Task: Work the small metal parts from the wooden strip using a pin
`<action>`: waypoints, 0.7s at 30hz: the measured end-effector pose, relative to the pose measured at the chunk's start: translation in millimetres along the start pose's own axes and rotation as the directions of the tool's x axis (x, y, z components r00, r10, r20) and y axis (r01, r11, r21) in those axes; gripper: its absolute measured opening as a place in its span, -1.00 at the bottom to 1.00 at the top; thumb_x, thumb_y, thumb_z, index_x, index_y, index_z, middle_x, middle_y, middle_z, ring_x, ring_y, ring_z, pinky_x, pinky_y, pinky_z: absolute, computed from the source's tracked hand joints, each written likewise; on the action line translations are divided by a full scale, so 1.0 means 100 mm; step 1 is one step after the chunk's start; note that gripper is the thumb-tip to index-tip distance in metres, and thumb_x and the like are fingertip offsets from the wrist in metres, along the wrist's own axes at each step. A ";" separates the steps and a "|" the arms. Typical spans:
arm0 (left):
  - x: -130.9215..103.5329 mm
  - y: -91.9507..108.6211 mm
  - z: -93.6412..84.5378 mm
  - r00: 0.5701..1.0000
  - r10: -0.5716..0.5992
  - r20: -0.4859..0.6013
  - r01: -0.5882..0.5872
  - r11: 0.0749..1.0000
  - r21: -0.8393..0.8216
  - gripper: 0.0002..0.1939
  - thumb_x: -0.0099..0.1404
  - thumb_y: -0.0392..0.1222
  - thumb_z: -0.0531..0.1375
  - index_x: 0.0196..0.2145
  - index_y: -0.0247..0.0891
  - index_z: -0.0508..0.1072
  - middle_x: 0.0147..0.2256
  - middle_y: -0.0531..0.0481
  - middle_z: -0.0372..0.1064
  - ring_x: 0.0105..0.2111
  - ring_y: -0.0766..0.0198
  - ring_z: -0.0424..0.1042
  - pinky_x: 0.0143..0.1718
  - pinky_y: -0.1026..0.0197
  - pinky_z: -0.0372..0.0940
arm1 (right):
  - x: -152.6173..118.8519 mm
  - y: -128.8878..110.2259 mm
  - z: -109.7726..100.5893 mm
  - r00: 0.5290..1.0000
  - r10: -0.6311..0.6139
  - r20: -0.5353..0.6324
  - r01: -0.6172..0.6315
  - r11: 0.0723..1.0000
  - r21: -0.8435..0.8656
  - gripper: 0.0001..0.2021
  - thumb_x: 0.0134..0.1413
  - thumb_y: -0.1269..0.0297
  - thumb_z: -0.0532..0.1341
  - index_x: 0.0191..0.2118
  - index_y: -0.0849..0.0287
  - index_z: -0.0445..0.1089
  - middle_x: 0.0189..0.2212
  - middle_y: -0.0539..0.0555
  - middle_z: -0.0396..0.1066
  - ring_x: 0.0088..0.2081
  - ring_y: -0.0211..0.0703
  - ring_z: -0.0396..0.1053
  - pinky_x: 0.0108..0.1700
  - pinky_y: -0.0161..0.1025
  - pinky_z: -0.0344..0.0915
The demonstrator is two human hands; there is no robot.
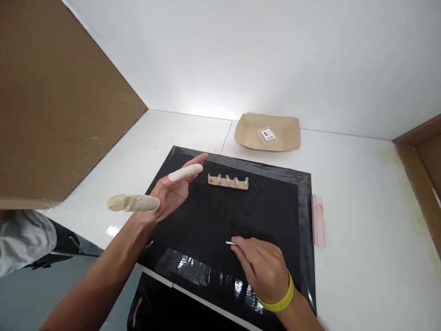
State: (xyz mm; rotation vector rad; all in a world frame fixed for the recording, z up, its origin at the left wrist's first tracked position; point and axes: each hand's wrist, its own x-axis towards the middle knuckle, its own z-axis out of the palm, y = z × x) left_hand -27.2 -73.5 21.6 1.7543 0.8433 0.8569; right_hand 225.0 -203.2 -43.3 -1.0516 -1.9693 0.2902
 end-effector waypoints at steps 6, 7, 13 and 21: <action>-0.14 0.08 -0.03 1.000 -0.005 0.015 0.004 0.999 0.045 -0.16 0.46 0.42 -0.38 0.36 0.03 0.31 0.49 0.11 -0.02 0.49 -0.05 -0.05 0.40 -0.22 0.14 | 0.01 0.03 -0.07 0.995 0.087 -0.049 -0.089 0.995 -0.048 -0.86 0.42 0.42 0.20 -0.03 0.20 0.49 -0.38 0.00 0.62 -0.41 -0.26 0.61 -0.28 -0.38 0.54; -0.16 0.10 -0.05 1.000 -0.013 0.020 0.011 0.997 0.070 -0.11 0.43 0.44 -0.43 0.38 0.04 0.28 0.49 0.11 -0.03 0.49 -0.05 -0.04 0.39 -0.23 0.18 | 0.00 0.05 -0.09 0.993 0.101 -0.060 -0.105 0.993 -0.059 -0.87 0.42 0.40 0.20 -0.04 0.19 0.49 -0.40 -0.01 0.62 -0.42 -0.26 0.61 -0.27 -0.39 0.54; -0.25 0.22 -0.20 0.997 -0.063 0.033 0.059 0.990 0.126 -0.07 0.38 0.44 -0.50 0.40 0.13 0.26 0.44 0.17 0.10 0.45 0.00 0.08 0.32 -0.25 0.28 | -0.10 0.19 -0.25 0.937 0.286 -0.203 -0.337 0.894 -0.295 -0.80 0.44 0.19 0.19 -0.05 0.13 0.53 -0.42 -0.03 0.62 -0.43 -0.17 0.62 -0.38 -0.35 0.52; -0.36 0.25 -0.13 0.995 -0.005 0.099 -0.006 0.993 0.114 0.10 0.26 0.47 -0.64 0.41 0.07 0.23 0.48 0.12 -0.01 0.47 -0.02 0.04 0.34 -0.21 0.25 | -0.05 0.24 -0.21 0.966 0.170 -0.197 -0.214 0.950 -0.226 -0.88 0.36 0.33 0.27 -0.07 0.16 0.55 -0.38 0.01 0.64 -0.42 -0.17 0.63 -0.31 -0.34 0.57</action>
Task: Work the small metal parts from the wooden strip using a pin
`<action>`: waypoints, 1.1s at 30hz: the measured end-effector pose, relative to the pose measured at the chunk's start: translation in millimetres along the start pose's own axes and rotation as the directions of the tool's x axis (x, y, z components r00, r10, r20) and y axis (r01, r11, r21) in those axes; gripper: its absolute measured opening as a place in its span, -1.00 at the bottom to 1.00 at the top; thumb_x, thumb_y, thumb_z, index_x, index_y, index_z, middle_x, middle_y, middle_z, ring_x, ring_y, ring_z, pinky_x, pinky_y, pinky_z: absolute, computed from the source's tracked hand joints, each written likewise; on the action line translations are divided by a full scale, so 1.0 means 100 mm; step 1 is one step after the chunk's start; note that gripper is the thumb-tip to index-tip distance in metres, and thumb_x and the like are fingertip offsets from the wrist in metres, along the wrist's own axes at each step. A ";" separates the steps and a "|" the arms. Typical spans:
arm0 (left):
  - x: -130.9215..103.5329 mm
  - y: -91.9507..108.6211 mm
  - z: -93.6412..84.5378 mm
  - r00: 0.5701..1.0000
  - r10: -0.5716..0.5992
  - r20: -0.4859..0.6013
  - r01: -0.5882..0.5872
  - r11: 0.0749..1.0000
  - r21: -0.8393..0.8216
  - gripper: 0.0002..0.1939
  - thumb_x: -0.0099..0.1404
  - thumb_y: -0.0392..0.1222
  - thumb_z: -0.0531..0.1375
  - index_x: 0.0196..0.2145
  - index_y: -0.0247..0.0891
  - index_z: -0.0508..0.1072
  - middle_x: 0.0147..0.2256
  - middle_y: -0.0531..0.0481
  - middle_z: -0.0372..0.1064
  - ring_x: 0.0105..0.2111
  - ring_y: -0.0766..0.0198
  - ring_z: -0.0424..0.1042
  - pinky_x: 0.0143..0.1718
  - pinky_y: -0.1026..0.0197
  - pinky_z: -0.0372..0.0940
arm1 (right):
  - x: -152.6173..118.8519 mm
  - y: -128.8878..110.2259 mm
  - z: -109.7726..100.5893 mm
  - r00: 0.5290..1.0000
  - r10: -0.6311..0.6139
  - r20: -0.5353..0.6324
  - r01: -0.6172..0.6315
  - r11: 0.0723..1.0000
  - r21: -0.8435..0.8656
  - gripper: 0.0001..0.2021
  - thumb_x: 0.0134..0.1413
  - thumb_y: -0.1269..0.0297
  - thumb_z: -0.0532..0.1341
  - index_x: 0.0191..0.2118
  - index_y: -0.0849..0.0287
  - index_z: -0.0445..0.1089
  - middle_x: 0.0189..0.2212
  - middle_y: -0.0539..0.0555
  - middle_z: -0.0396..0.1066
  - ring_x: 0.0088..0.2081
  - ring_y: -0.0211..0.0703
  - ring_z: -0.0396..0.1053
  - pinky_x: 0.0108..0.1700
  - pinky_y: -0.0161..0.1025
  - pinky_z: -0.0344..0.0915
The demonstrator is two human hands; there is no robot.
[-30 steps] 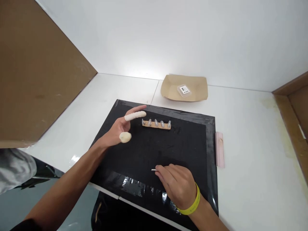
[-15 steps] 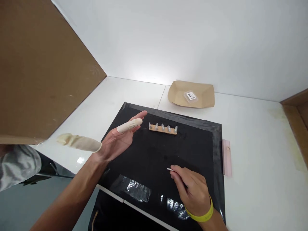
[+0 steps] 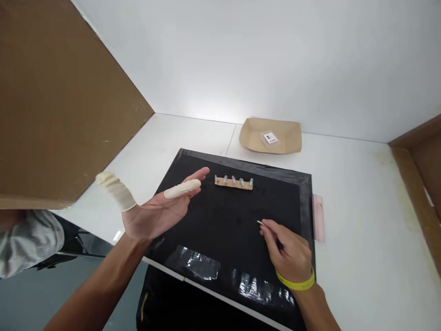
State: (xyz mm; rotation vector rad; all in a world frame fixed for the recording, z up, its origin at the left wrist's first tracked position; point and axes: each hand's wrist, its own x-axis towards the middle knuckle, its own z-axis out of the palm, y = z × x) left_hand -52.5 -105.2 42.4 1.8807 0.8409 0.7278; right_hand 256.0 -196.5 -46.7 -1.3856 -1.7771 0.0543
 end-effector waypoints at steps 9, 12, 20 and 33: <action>0.43 -0.20 0.24 0.998 0.042 -0.042 -0.021 0.907 0.421 -0.10 0.22 0.37 0.31 0.40 0.15 0.15 0.52 -0.12 -0.20 0.50 -0.24 -0.25 0.42 -0.46 -0.21 | 0.06 -0.11 -0.02 0.991 -0.103 0.085 0.090 0.985 0.145 -0.84 0.33 0.49 0.23 -0.05 0.18 0.51 -0.36 0.02 0.63 -0.43 -0.23 0.60 -0.31 -0.36 0.55; 0.59 -0.32 0.27 0.999 0.032 -0.023 -0.011 0.783 0.622 -0.26 0.27 0.28 0.33 0.31 0.04 0.29 0.51 -0.20 -0.15 0.47 -0.30 -0.24 0.36 -0.50 -0.20 | 0.05 -0.14 0.00 0.986 -0.135 0.097 0.116 0.976 0.183 -0.82 0.31 0.54 0.24 -0.04 0.21 0.49 -0.36 0.04 0.62 -0.43 -0.24 0.58 -0.30 -0.34 0.54; 0.88 -0.58 0.30 0.998 0.026 0.049 -0.053 0.716 0.696 -0.46 0.26 0.24 0.36 0.07 -0.10 0.51 0.45 -0.22 0.02 0.44 -0.36 -0.16 0.32 -0.47 -0.17 | 0.05 -0.12 0.00 0.987 -0.138 0.079 0.123 0.977 0.177 -0.80 0.30 0.54 0.25 -0.02 0.21 0.48 -0.34 0.05 0.62 -0.41 -0.22 0.59 -0.31 -0.32 0.56; 0.96 -0.62 0.36 0.999 -0.039 0.032 0.010 0.783 0.621 -0.91 0.31 -0.11 0.34 -0.22 -0.08 0.63 0.33 -0.03 0.30 0.42 -0.21 0.01 0.34 -0.45 -0.26 | 0.00 -0.11 0.04 0.980 -0.161 0.114 0.138 0.973 0.185 -0.82 0.32 0.54 0.24 -0.02 0.26 0.45 -0.33 0.07 0.61 -0.40 -0.22 0.58 -0.30 -0.31 0.53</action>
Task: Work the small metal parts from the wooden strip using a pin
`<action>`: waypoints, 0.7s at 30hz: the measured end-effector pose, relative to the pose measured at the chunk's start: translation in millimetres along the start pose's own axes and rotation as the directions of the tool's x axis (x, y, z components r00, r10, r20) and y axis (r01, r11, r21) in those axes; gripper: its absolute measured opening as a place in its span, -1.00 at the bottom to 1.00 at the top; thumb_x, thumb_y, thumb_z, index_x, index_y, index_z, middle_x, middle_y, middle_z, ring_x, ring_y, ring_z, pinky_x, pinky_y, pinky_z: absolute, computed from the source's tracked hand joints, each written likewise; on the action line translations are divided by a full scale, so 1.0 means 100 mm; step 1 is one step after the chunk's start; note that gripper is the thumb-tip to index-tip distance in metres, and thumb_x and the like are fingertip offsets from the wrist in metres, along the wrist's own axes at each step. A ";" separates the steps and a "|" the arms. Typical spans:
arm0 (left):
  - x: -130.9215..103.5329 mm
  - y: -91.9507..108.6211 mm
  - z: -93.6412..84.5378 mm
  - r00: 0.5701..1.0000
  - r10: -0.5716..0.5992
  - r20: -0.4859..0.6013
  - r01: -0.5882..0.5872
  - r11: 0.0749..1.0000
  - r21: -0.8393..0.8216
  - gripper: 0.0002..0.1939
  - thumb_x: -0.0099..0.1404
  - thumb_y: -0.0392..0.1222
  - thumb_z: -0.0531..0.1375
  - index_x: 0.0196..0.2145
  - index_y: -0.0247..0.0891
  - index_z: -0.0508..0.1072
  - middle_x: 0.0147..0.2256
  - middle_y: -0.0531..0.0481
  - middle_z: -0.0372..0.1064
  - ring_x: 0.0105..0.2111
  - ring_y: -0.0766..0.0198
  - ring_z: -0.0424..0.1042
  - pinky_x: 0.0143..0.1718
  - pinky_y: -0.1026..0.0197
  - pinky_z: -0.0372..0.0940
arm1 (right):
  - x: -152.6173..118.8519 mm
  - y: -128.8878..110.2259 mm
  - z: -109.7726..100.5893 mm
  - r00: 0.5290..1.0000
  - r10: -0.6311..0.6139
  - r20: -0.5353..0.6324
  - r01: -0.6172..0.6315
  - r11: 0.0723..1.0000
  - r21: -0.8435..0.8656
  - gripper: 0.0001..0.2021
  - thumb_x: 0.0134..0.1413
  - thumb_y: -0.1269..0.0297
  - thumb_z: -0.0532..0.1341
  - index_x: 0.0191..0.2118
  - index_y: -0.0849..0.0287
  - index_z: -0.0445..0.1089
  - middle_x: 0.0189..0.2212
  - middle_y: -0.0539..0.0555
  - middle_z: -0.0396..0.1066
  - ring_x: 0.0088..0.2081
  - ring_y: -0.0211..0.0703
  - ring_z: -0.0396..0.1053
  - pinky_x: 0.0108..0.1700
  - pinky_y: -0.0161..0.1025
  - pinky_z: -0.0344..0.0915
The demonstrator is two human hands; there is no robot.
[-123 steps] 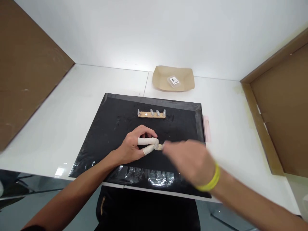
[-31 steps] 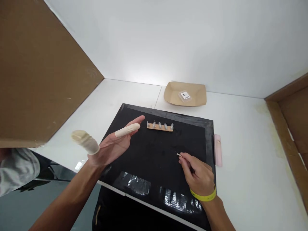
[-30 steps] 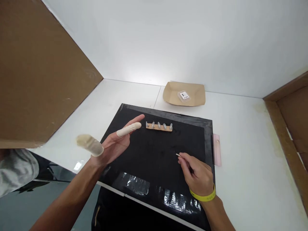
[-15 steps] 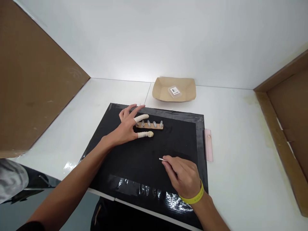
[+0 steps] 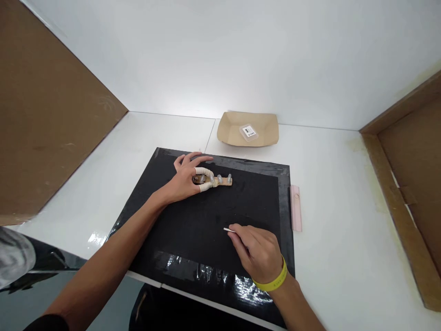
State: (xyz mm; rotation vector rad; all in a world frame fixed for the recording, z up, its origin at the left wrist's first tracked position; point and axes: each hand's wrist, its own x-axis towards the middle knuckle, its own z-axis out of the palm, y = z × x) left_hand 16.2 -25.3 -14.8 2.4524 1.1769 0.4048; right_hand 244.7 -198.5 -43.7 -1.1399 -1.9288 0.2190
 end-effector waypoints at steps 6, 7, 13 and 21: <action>0.04 0.05 0.01 0.999 -0.041 0.015 0.041 0.998 -0.043 -0.92 0.28 -0.23 0.33 -0.27 -0.09 0.64 0.28 0.01 0.37 0.40 -0.14 0.08 0.35 -0.43 -0.29 | -0.03 0.01 0.03 1.000 -0.018 0.020 0.018 1.000 0.001 -0.83 0.32 0.53 0.25 -0.01 0.28 0.43 -0.32 0.09 0.61 -0.38 -0.21 0.58 -0.29 -0.29 0.52; 0.04 0.05 0.01 0.999 -0.039 0.014 0.039 0.998 -0.042 -0.91 0.28 -0.25 0.32 -0.28 -0.09 0.64 0.27 0.01 0.38 0.39 -0.13 0.09 0.35 -0.43 -0.28 | -0.03 0.01 0.03 1.000 -0.017 0.023 0.016 1.000 0.003 -0.83 0.32 0.53 0.25 -0.01 0.28 0.43 -0.33 0.09 0.61 -0.39 -0.21 0.58 -0.29 -0.29 0.52; 0.06 0.06 -0.02 0.998 0.070 0.004 -0.070 0.996 0.061 -0.88 0.27 -0.30 0.30 -0.33 -0.12 0.63 0.25 -0.01 0.41 0.38 -0.16 0.08 0.33 -0.47 -0.30 | -0.05 0.02 0.04 0.999 -0.022 0.029 0.022 1.000 0.012 -0.82 0.30 0.55 0.27 -0.02 0.29 0.44 -0.32 0.09 0.61 -0.40 -0.21 0.57 -0.32 -0.28 0.51; -0.01 0.19 -0.14 0.980 0.187 -0.064 -0.171 0.965 0.197 -0.88 0.27 -0.33 0.28 -0.36 -0.15 0.60 0.24 -0.03 0.42 0.37 -0.16 0.12 0.34 -0.43 -0.31 | -0.05 0.03 0.05 0.999 -0.026 0.029 0.025 1.000 0.018 -0.83 0.32 0.53 0.26 -0.01 0.27 0.43 -0.32 0.09 0.61 -0.40 -0.21 0.57 -0.32 -0.29 0.50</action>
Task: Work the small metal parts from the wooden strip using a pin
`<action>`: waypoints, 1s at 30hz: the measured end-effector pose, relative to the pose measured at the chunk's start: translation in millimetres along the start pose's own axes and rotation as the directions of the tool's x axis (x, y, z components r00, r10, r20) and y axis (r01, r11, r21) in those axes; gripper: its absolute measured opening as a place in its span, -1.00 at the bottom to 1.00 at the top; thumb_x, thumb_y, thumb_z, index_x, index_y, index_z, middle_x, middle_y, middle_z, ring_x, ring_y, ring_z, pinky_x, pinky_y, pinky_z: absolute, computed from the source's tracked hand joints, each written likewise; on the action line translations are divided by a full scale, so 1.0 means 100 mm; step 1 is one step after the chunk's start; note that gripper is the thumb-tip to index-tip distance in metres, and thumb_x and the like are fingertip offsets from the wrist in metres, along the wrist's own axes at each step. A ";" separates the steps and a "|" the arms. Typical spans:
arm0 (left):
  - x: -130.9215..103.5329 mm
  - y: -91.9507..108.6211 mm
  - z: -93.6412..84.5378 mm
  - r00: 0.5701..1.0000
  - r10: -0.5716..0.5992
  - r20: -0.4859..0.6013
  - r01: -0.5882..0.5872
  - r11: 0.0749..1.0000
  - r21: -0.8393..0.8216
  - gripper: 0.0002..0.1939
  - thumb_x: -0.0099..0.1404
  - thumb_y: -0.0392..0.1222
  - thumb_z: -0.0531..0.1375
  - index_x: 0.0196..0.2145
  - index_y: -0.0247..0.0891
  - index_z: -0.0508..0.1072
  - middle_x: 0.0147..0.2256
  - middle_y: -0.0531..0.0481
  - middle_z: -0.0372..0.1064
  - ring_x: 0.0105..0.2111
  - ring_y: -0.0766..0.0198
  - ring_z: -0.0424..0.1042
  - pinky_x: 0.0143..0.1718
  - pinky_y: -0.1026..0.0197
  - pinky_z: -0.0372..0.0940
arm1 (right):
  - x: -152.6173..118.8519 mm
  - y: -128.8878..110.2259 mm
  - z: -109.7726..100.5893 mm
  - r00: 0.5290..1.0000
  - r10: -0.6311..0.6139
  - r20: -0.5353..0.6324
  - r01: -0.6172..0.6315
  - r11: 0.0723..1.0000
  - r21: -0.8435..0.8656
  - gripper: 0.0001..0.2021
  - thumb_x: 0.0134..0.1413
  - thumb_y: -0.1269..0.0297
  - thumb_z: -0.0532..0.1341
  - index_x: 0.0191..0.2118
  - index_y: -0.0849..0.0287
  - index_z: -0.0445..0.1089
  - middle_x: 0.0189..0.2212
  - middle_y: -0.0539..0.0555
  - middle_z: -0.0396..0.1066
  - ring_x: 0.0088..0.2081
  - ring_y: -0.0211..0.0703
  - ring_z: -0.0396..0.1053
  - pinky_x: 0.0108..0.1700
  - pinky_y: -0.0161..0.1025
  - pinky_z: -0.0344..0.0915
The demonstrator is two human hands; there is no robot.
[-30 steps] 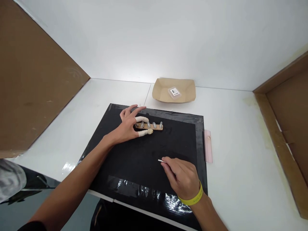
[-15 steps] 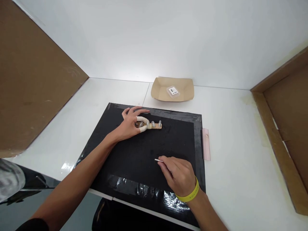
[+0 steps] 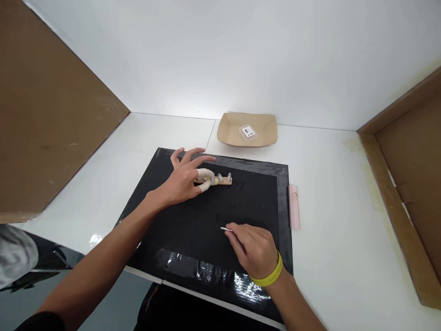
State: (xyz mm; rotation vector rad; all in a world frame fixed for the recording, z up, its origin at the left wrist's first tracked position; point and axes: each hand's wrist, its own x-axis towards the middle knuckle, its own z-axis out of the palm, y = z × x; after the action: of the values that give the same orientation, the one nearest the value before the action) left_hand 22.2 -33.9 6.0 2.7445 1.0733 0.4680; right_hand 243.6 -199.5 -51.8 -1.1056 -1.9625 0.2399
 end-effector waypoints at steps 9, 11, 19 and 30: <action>-0.16 -0.10 -0.06 1.000 -0.018 0.001 0.018 0.998 -0.060 -0.89 0.31 -0.27 0.30 -0.28 -0.07 0.63 0.22 0.02 0.43 0.36 -0.11 0.16 0.32 -0.35 -0.24 | 0.00 0.00 0.00 1.000 -0.004 0.002 0.004 1.000 -0.004 -0.83 0.32 0.52 0.26 -0.01 0.27 0.43 -0.32 0.09 0.61 -0.41 -0.21 0.56 -0.33 -0.29 0.50; -0.18 -0.12 -0.04 1.000 -0.017 0.001 0.017 0.996 -0.083 -0.89 0.33 -0.25 0.30 -0.26 -0.04 0.63 0.23 0.01 0.42 0.37 -0.10 0.14 0.32 -0.34 -0.24 | 0.00 0.00 0.00 1.000 -0.006 0.005 0.006 1.000 -0.004 -0.84 0.32 0.51 0.26 -0.02 0.27 0.44 -0.32 0.09 0.61 -0.42 -0.21 0.56 -0.34 -0.29 0.49; -0.07 -0.18 0.05 0.999 -0.029 0.020 0.032 0.992 -0.118 -0.91 0.34 -0.21 0.30 -0.28 -0.06 0.64 0.23 0.01 0.41 0.36 -0.08 0.14 0.33 -0.32 -0.22 | 0.00 0.00 0.00 1.000 0.006 0.016 -0.006 1.000 -0.006 -0.86 0.32 0.52 0.26 -0.04 0.28 0.44 -0.35 0.08 0.60 -0.44 -0.22 0.54 -0.36 -0.27 0.48; -0.03 -0.22 0.03 0.998 -0.042 0.053 0.047 0.994 -0.097 -0.90 0.30 -0.26 0.30 -0.31 -0.09 0.64 0.25 -0.01 0.37 0.37 -0.14 0.11 0.33 -0.36 -0.24 | 0.03 -0.02 -0.02 1.000 0.004 0.017 -0.004 1.000 0.004 -0.81 0.34 0.51 0.23 0.01 0.20 0.44 -0.34 0.07 0.61 -0.41 -0.21 0.57 -0.34 -0.29 0.51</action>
State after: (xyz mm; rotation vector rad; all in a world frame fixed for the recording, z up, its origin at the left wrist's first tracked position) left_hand 7.2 -20.4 -3.4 2.6268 1.0670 0.4305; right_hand 243.4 -198.2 -47.7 -1.1085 -1.9744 0.2556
